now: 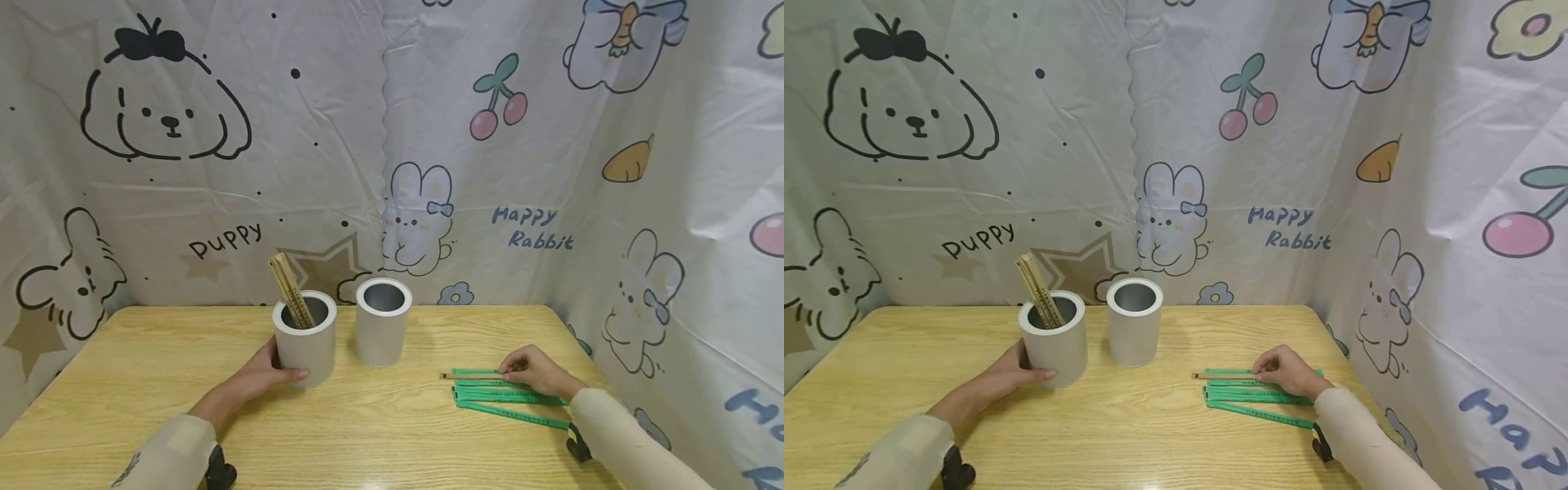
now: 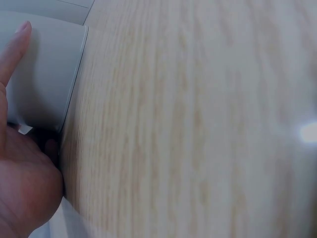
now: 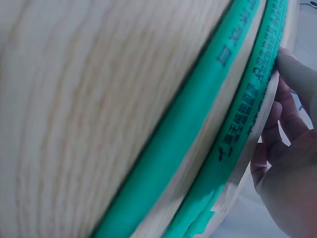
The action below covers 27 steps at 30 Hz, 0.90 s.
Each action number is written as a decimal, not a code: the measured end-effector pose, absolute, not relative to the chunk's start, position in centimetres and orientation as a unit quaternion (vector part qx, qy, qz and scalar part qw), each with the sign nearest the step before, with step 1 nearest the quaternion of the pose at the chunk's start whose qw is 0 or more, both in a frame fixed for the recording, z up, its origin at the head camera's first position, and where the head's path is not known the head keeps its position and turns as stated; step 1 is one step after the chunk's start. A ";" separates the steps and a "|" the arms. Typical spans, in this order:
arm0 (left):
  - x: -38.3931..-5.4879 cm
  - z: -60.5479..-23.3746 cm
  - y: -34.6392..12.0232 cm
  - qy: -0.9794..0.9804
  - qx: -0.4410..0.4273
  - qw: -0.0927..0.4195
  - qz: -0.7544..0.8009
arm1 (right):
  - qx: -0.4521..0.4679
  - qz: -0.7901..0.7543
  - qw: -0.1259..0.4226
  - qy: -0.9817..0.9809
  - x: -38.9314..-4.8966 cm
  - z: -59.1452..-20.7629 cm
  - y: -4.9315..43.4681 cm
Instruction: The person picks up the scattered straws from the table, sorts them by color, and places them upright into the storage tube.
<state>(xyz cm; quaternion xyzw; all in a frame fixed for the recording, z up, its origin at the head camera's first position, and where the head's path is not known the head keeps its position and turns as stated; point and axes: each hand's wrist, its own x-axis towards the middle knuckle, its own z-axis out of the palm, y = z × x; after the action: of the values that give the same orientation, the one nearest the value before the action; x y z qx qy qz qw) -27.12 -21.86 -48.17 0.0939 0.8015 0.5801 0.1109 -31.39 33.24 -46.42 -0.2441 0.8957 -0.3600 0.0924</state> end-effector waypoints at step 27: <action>-27.1 -48.0 -21.9 0.796 0.097 0.105 0.588 | -0.210 -0.693 0.093 0.683 -32.1 -33.8 18.1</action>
<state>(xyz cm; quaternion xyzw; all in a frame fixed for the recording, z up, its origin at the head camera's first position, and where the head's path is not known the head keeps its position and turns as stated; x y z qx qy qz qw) -27.08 -21.90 -48.05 0.0966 0.7960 0.5881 0.1055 -32.07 18.09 -33.84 -0.2100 0.6831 -0.6933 0.0929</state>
